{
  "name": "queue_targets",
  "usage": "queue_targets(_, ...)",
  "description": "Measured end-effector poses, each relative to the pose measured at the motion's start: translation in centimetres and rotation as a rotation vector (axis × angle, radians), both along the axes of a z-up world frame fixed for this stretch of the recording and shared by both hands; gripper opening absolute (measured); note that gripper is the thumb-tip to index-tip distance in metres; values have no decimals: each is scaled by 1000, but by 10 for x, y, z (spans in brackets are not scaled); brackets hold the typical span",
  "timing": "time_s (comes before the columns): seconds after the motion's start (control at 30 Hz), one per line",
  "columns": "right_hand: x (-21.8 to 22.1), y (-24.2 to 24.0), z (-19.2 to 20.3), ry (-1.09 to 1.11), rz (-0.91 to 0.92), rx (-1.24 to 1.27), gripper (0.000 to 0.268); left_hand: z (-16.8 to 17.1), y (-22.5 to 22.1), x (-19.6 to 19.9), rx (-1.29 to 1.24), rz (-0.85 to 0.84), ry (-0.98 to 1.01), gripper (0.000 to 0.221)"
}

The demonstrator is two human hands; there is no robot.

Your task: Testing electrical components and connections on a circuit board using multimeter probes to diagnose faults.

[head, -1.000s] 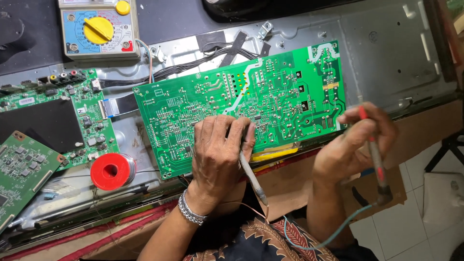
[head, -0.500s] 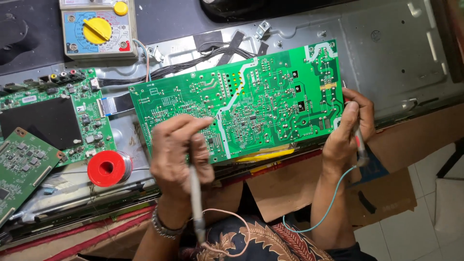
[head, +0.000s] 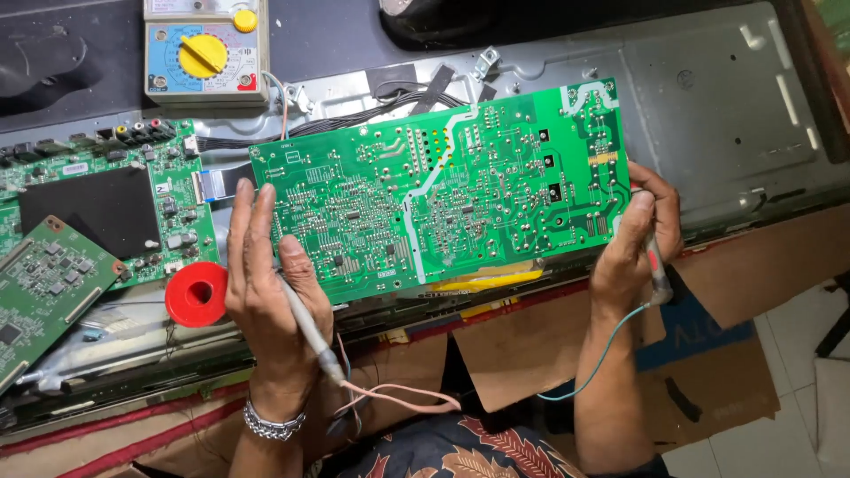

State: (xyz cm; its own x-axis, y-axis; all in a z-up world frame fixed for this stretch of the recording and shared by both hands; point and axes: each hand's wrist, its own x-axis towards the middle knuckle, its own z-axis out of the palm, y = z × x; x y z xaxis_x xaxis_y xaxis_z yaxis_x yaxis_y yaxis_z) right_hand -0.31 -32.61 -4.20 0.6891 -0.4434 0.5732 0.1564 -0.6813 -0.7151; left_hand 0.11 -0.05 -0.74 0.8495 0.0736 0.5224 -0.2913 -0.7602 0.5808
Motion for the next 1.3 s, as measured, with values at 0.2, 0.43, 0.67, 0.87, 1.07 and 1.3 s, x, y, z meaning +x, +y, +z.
queue_targets(0.2,-1,3,3,27,13,61,43,-7,5,-3,-94,69,77,39)
queue_targets(0.43,-1,-2,-7,-10,3,113,38,-19,5,-7,-121,135,118,37)
queue_targets(0.67,-3,-5,-13,-16,25,112,40,-18,3,-8,-327,90,95,36)
queue_targets(0.87,1,-6,-20,-98,22,56,36,-23,6,-8,-411,61,96,36)
queue_targets(1.07,-3,0,-8,-44,16,51,40,-18,4,-9,-371,52,66,35)
queue_targets(1.3,-3,4,-1,-5,14,111,41,-14,1,-10,-324,62,77,36)
